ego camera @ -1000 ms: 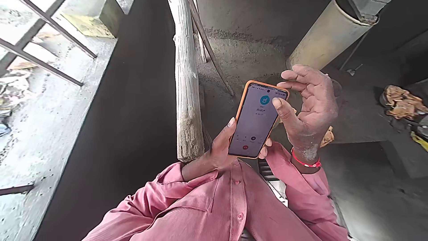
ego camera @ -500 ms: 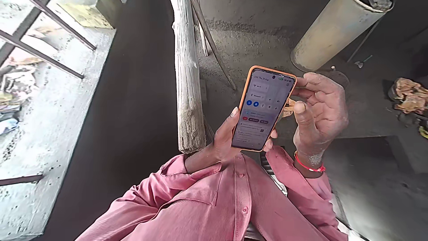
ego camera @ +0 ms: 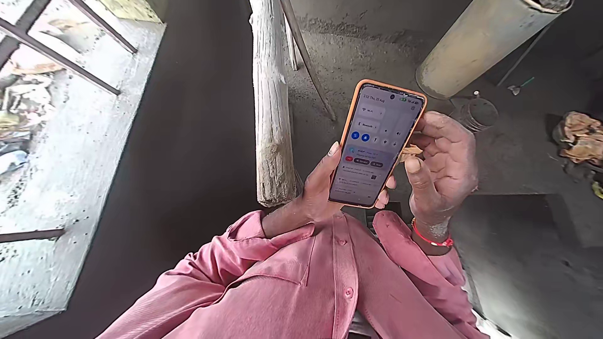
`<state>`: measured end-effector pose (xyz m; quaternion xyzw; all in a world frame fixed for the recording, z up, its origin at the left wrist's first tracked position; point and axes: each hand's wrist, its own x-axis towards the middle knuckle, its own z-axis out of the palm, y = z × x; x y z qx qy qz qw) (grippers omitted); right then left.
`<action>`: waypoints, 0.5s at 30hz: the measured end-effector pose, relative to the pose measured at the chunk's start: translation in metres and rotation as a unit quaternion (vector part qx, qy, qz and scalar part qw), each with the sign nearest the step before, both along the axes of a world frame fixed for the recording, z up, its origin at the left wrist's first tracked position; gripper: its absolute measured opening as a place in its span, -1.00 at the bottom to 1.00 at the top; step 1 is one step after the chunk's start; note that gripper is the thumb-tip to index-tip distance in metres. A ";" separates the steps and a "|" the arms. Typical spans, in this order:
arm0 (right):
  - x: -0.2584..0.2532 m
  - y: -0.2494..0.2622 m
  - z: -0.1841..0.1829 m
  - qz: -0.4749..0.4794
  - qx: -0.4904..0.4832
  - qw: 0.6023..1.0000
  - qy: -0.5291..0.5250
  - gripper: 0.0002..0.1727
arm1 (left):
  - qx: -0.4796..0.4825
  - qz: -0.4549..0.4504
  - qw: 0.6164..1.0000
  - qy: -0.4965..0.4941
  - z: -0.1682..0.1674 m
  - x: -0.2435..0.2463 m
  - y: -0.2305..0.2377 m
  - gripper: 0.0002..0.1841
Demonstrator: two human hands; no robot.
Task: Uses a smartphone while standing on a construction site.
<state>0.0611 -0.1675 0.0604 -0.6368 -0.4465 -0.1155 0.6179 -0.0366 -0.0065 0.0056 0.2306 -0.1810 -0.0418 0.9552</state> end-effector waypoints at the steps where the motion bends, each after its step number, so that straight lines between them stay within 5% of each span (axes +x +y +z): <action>1: -0.001 -0.001 0.000 0.005 -0.006 1.000 0.002 -0.33 | -0.003 0.001 1.000 0.002 0.001 -0.001 0.000 -0.25; 15: -0.024 -0.005 -0.022 0.036 -0.025 0.997 0.059 0.02 | -0.007 0.081 0.994 0.066 0.009 -0.006 0.000 -0.38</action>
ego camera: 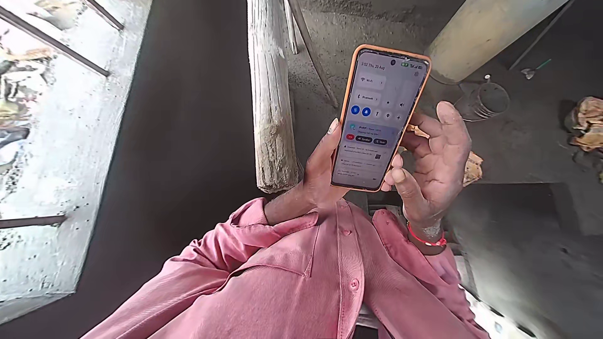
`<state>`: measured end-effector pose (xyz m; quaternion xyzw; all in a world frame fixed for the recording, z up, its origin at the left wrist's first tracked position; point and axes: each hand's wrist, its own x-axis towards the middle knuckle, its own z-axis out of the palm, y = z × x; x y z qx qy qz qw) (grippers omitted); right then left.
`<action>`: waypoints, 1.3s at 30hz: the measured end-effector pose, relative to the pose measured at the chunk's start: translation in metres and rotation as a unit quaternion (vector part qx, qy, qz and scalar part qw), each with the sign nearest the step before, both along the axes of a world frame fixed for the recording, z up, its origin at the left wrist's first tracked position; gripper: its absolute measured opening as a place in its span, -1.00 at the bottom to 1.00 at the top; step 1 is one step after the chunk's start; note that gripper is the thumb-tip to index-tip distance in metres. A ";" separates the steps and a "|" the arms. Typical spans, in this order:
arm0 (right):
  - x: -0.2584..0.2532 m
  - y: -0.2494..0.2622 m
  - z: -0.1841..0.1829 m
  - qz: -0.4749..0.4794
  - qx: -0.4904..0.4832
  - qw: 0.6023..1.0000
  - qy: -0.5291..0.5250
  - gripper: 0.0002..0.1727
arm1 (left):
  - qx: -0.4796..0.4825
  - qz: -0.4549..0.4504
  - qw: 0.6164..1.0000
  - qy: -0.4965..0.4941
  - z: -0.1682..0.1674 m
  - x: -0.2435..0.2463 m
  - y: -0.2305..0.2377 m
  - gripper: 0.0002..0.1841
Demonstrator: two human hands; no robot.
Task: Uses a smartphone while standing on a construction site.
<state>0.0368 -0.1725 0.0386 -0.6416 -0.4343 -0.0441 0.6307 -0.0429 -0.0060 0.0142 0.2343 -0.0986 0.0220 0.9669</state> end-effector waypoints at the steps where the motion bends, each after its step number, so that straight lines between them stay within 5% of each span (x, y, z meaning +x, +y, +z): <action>1: -0.001 0.000 -0.001 0.000 0.003 1.000 -0.001 0.02 | 0.003 -0.002 1.000 0.000 0.000 0.000 0.000 -0.38; 26: -0.026 0.030 -0.012 -0.090 -0.040 0.995 -0.019 0.31 | 0.032 0.017 0.998 0.044 -0.005 -0.005 0.004 -0.28; 39: -0.018 0.013 -0.010 -0.055 0.065 0.996 0.015 0.07 | -0.033 -0.038 0.999 0.014 -0.006 -0.001 0.005 -0.36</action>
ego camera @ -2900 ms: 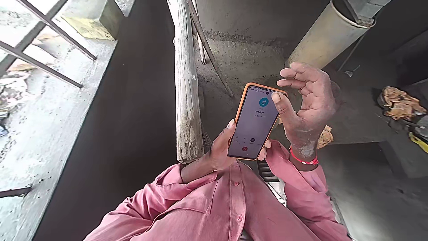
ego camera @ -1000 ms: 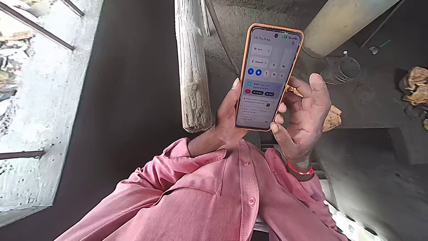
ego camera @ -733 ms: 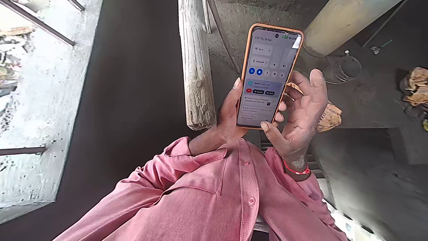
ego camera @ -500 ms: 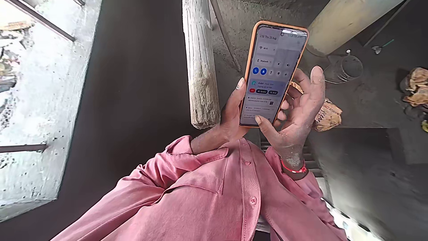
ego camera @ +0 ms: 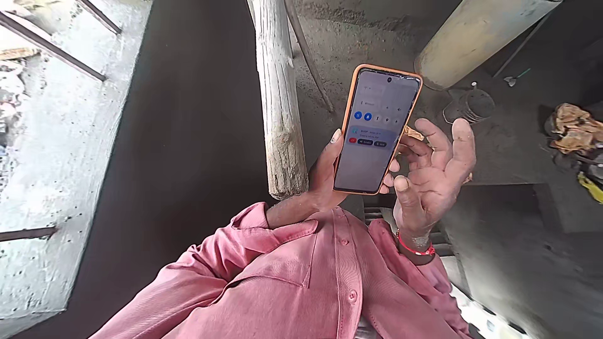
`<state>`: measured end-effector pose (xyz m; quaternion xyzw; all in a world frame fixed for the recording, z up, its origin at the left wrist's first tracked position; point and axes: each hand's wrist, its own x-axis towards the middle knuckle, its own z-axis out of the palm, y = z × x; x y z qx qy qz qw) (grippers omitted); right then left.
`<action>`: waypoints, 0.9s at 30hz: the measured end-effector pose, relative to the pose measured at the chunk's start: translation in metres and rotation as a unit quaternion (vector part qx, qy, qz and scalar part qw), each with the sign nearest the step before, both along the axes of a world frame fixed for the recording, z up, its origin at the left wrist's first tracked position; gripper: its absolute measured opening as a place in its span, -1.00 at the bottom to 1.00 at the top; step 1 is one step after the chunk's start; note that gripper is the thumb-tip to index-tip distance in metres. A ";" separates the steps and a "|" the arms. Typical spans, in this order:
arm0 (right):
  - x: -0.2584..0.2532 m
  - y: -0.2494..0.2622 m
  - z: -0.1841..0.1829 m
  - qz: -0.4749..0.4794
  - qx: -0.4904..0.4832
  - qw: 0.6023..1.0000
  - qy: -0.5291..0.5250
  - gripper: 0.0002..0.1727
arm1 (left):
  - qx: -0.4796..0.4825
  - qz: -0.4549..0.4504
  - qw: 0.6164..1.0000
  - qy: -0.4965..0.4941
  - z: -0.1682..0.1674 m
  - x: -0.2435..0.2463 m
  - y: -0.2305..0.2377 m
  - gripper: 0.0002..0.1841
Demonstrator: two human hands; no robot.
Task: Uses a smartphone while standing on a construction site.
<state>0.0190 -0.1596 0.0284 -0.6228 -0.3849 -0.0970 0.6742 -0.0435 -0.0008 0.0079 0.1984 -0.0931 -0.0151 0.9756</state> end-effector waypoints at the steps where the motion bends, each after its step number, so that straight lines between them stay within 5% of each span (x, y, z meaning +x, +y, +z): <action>1: 0.001 -0.001 -0.001 -0.003 0.003 1.000 0.001 0.07 | -0.003 -0.005 1.000 -0.002 0.000 0.001 0.000 -0.37; 14: 0.014 -0.014 -0.012 -0.054 0.021 0.998 0.001 -0.05 | -0.010 -0.070 0.997 -0.034 -0.019 0.009 -0.002 -0.20; 19: 0.045 -0.037 -0.037 -0.168 -0.082 0.980 -0.072 -0.15 | -0.006 -0.091 0.995 -0.031 -0.031 0.012 0.007 -0.14; 23: 0.074 -0.086 -0.131 -0.270 -0.243 0.931 0.045 -0.27 | 0.017 -0.084 0.996 -0.002 -0.041 0.020 0.008 -0.19; 27: 0.091 -0.161 -0.293 -0.280 -0.382 0.827 0.302 -0.44 | 0.044 -0.053 0.998 0.004 -0.046 0.043 0.005 -0.17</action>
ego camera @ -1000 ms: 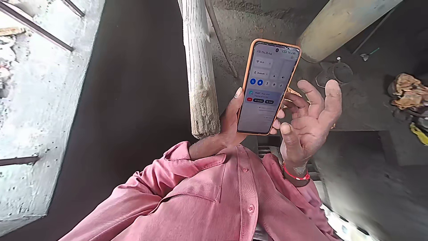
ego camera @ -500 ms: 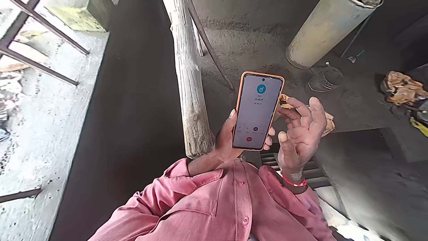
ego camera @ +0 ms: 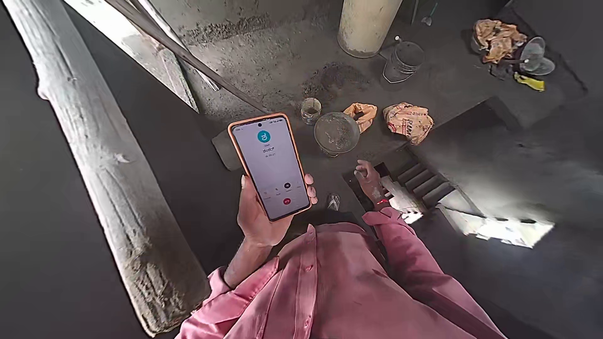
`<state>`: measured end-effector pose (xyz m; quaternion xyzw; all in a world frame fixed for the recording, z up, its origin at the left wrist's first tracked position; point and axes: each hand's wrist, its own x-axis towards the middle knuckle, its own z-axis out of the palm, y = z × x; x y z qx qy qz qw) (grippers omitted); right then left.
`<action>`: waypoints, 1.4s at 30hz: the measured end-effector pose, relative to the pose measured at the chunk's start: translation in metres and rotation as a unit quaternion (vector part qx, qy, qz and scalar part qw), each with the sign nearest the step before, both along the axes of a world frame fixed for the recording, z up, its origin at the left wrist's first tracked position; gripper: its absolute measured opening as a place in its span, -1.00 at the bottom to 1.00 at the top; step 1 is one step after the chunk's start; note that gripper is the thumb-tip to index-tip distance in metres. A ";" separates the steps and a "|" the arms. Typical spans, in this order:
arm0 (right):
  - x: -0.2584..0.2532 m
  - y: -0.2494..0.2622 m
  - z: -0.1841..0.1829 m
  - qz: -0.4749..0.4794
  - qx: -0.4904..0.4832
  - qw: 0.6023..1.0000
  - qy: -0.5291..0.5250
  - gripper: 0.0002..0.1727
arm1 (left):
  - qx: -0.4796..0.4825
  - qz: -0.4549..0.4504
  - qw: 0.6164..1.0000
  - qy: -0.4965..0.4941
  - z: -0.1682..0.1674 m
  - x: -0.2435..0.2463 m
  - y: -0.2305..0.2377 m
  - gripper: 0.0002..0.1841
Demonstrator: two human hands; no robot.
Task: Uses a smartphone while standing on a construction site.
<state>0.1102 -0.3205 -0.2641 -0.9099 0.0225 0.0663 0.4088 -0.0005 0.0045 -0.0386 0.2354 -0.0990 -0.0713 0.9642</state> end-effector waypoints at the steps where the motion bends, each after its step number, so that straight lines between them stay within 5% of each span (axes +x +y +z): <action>1: -0.005 -0.027 -0.044 0.008 -0.032 0.996 0.083 -0.44 | 0.004 0.013 1.000 -0.003 -0.002 0.007 -0.003 -0.17; 4: -0.043 -0.101 -0.125 0.062 -0.113 0.959 0.251 -0.45 | 0.004 0.048 0.999 -0.008 0.000 0.033 -0.012 -0.18; 8: -0.056 -0.130 -0.066 0.101 -0.170 0.868 0.455 -0.49 | 0.011 0.094 0.995 0.004 0.002 0.071 -0.027 -0.18; 9: -0.056 -0.153 -0.092 0.146 -0.173 0.886 0.405 -0.51 | 0.020 0.105 0.994 0.007 0.002 0.083 -0.032 -0.18; 10: -0.065 -0.179 -0.155 0.148 -0.155 0.946 0.244 -0.54 | 0.031 0.113 0.993 0.015 0.002 0.094 -0.039 -0.19; 13: 0.018 -0.178 -0.207 0.058 -0.107 0.921 0.370 -0.55 | 0.034 0.103 0.994 0.018 0.004 0.136 -0.058 -0.18; 19: 0.182 -0.119 -0.162 0.007 -0.027 0.974 0.223 -0.57 | 0.054 0.054 0.997 -0.020 0.031 0.213 -0.084 -0.17; 23: 0.235 -0.083 -0.137 0.008 0.006 0.980 0.198 -0.56 | 0.080 0.037 0.995 -0.043 0.037 0.257 -0.080 -0.14; 32: 0.229 -0.130 -0.169 -0.084 -0.064 0.944 0.312 -0.58 | 0.053 -0.024 0.995 -0.080 -0.005 0.419 -0.028 -0.17; 35: 0.209 -0.164 -0.155 -0.173 -0.077 0.913 0.361 -0.58 | 0.038 -0.067 0.994 -0.079 -0.006 0.481 -0.017 -0.16; 42: 0.238 -0.180 -0.096 -0.364 0.009 0.892 0.267 -0.64 | 0.035 -0.193 0.977 -0.079 0.004 0.604 -0.043 -0.12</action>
